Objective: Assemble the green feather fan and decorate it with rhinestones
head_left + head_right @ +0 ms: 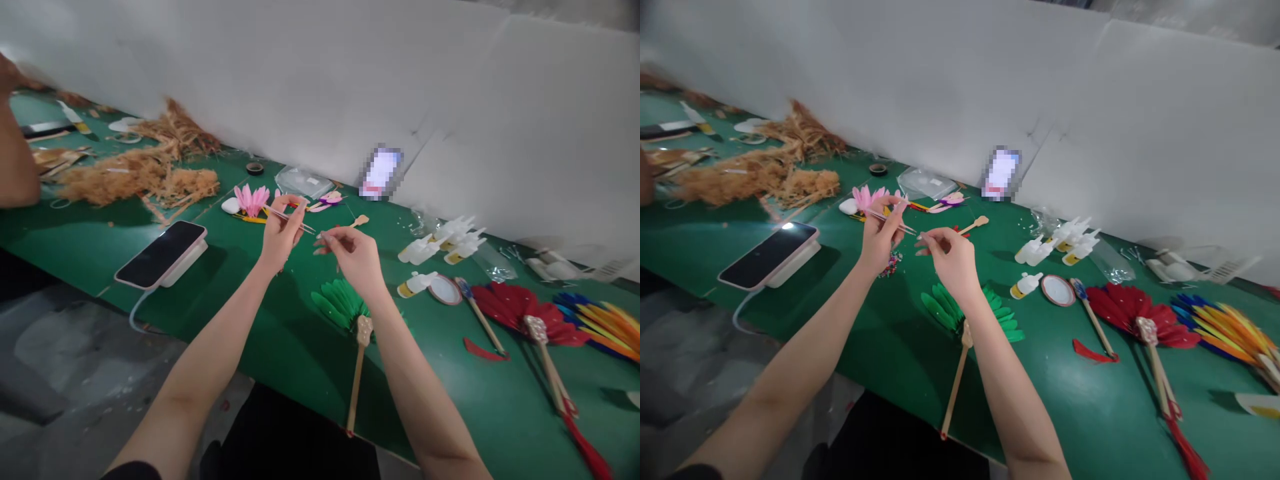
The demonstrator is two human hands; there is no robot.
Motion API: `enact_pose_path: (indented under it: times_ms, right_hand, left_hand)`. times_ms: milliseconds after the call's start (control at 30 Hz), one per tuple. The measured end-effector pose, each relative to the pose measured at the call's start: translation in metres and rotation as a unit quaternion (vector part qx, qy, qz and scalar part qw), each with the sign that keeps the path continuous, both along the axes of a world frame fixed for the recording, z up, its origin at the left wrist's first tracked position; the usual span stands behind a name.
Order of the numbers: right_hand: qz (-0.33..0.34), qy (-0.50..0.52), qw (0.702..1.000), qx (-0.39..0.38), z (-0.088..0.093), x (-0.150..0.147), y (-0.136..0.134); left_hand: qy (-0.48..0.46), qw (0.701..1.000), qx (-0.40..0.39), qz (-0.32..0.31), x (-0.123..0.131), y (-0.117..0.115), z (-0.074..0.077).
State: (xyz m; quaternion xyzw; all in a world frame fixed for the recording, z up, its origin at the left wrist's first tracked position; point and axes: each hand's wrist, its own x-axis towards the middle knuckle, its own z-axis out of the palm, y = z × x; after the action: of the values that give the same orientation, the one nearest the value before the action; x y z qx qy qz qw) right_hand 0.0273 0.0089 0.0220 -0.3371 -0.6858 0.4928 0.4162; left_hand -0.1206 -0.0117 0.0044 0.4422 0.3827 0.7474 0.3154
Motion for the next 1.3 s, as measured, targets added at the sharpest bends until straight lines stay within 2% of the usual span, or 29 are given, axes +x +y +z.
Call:
enact_pose_path:
  times_ms: [233,400,700,967,1300]
  right_hand:
    - [-0.037,0.045,0.997,0.053,-0.021,-0.009,-0.001]
    - [-0.05,0.045,0.986,0.154,-0.023,-0.007,0.0]
    - [-0.061,0.018,0.961,0.269,-0.021,-0.007,-0.002]
    - [-0.095,-0.001,0.908,0.408,-0.025,-0.009,-0.003]
    - [-0.112,-0.014,0.884,0.454,-0.025,-0.01,-0.004]
  left_hand:
    - [-0.042,0.999,-0.017,0.009,-0.007,0.006,-0.017]
    - [-0.066,0.998,-0.022,0.007,-0.005,0.005,-0.013]
    - [-0.104,0.994,-0.027,0.002,-0.002,0.001,-0.007]
    - [-0.111,0.994,-0.024,-0.003,-0.002,-0.001,-0.006]
    - [-0.103,0.995,0.002,-0.013,-0.002,-0.001,-0.009]
